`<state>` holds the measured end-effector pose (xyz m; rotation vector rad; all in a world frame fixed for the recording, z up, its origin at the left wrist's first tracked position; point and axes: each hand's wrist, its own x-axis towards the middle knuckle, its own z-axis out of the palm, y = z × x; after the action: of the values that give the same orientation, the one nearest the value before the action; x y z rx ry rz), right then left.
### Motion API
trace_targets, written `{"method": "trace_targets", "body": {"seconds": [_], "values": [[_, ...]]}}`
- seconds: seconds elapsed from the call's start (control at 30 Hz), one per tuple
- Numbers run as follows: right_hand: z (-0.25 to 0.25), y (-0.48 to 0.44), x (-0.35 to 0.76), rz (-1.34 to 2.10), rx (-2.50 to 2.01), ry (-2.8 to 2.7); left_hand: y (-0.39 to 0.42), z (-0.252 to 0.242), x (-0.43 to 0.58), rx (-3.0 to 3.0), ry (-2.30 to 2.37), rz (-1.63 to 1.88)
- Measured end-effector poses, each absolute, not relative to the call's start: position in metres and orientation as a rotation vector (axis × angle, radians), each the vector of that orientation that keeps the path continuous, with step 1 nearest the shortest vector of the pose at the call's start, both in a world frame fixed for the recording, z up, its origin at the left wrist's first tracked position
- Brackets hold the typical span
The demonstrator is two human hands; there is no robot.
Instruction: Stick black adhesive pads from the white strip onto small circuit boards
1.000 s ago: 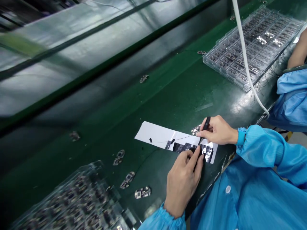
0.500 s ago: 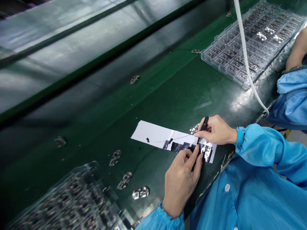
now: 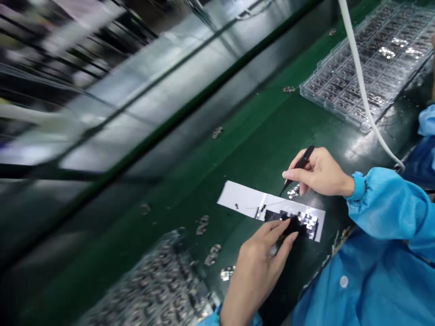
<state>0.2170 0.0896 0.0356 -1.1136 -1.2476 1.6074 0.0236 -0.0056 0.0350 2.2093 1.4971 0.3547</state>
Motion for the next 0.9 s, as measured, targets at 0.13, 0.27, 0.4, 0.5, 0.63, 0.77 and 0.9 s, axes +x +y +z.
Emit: {"method": "trace_targets", "body": {"seconds": [0.13, 0.27, 0.4, 0.5, 0.63, 0.77, 0.9], "values": [[0.048, 0.114, 0.209, 1.562, -1.015, -1.236, 0.068, 0.057, -0.024, 2.082, 1.816, 0.413], [0.043, 0.125, 0.205, 1.660, -0.963, -1.147, 0.165, 0.046, -0.079, 1.823, 2.225, 0.396], [0.039, 0.129, 0.204, 1.748, -0.924, -1.028, 0.237, 0.022, -0.108, 1.799, 2.273, 0.356], [0.040, 0.131, 0.202, 1.798, -0.869, -0.932, 0.265, 0.015, -0.115, 1.793, 2.278, 0.317], [0.044, 0.134, 0.199, 1.825, -0.825, -0.874, 0.281, 0.018, -0.118, 1.793, 2.290, 0.338], [0.044, 0.135, 0.201, 1.819, -0.824, -0.867, 0.281, 0.033, -0.112, 1.694, 2.315, 0.493], [0.046, 0.134, 0.206, 1.764, -0.827, -0.896, 0.241, 0.065, -0.098, 1.458, 2.300, 0.740]]}}
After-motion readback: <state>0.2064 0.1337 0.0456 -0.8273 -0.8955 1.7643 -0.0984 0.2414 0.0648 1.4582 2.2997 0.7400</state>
